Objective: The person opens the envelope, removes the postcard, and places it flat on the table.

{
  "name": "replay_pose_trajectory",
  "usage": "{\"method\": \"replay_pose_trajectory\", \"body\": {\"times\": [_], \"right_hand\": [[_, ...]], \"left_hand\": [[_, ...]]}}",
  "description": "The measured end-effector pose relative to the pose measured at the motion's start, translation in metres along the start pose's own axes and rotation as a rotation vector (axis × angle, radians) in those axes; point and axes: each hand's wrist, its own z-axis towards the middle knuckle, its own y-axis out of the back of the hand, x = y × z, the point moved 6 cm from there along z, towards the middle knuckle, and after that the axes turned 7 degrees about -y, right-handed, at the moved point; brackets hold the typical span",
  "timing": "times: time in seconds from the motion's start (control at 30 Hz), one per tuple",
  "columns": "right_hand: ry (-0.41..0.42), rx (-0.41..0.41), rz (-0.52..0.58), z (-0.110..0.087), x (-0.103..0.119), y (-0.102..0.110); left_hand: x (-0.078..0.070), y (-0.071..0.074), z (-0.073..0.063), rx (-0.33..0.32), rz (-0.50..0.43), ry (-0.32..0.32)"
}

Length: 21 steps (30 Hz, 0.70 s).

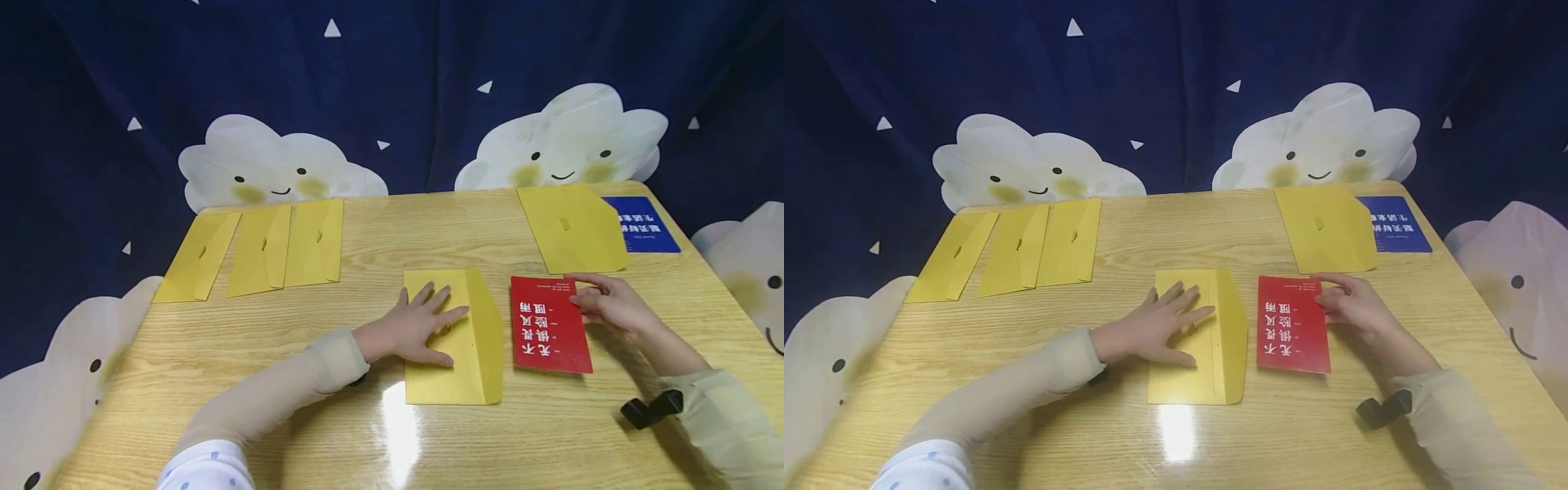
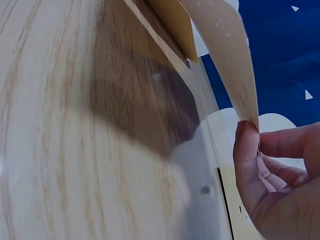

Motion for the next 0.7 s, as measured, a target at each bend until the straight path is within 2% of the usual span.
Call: {"method": "replay_pose_trajectory", "body": {"times": [0.17, 0.33, 0.57, 0.7], "right_hand": [[0.003, -0.004, -0.009, -0.001, 0.001, 0.002], [-0.006, -0.006, -0.019, -0.003, 0.001, 0.005], [-0.011, -0.006, -0.008, -0.004, -0.006, 0.013], [-0.004, -0.015, -0.043, -0.006, -0.011, 0.021]], "left_hand": [[0.006, 0.002, -0.017, 0.044, 0.073, -0.025], [0.008, -0.002, -0.028, 0.078, 0.059, -0.032], [0.006, -0.008, -0.027, 0.098, 0.071, -0.028], [0.001, -0.009, -0.022, 0.105, 0.076, -0.034]]}}
